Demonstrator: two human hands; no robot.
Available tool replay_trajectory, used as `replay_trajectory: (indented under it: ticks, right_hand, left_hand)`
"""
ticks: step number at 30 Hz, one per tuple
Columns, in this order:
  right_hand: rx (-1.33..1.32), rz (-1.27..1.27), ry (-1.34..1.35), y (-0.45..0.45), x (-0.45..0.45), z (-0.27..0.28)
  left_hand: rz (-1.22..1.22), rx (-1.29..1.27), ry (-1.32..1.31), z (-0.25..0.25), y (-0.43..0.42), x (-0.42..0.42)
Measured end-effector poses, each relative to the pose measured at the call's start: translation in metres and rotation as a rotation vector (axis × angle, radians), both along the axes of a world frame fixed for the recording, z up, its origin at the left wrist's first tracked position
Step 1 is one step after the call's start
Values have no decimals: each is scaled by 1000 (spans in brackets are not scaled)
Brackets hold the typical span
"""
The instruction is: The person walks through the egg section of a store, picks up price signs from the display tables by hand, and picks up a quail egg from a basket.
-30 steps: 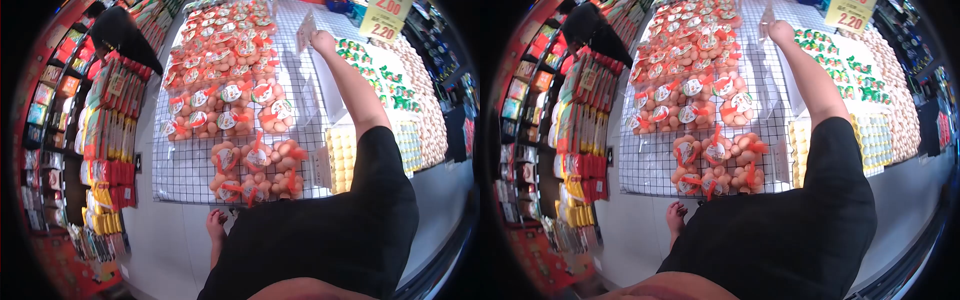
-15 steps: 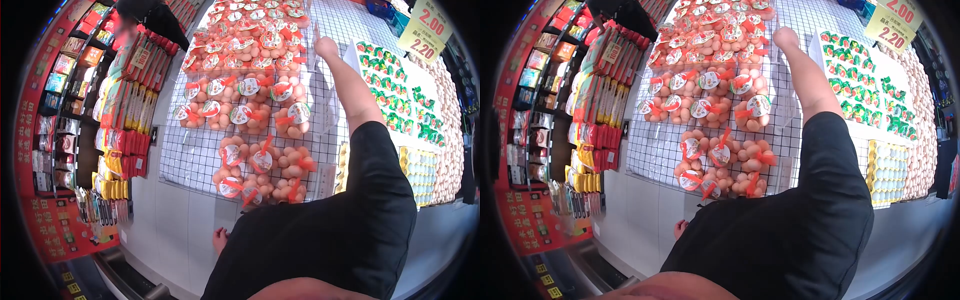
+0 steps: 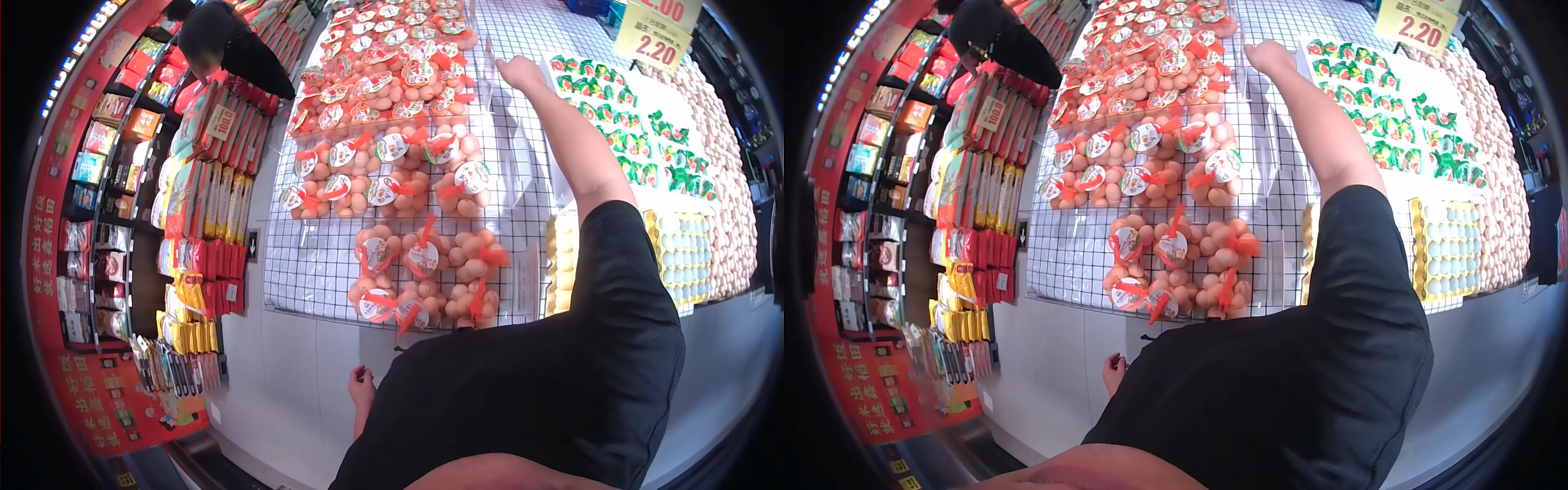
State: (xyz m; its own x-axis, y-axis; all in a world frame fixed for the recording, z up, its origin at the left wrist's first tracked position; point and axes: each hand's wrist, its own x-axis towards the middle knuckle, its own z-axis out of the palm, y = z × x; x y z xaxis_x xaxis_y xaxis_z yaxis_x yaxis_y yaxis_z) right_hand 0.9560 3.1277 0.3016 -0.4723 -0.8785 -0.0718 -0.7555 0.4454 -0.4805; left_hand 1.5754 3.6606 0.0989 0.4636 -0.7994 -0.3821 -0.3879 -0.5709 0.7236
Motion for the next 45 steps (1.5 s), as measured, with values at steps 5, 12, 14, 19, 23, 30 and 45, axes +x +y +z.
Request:
replay_trajectory:
  ticks: [5,12,14,19,23,30,45]
  right_hand:
    - [-155,-125,-33,65,-1,9]
    - [-389,-121,-81,221,11,44]
    - [-352,-98,-122,283,27,64]
    - [-669,-212,-124,467,73,54]
    - [-640,-561,-218,624,118,-25]
    - [512,-579,-164,933,231,-285]
    - [343,-669,-442,1062,169,-338]
  left_hand:
    - [22,175,-84,-52,37,59]
    - [-194,392,-189,-189,107,175]
    - [-273,411,-171,-187,104,185]
    - [-416,393,-107,-184,83,200]
    - [-524,435,-60,-181,60,199]
    - [-1223,445,-241,-193,15,184]
    - [-2113,83,-810,-218,77,28]
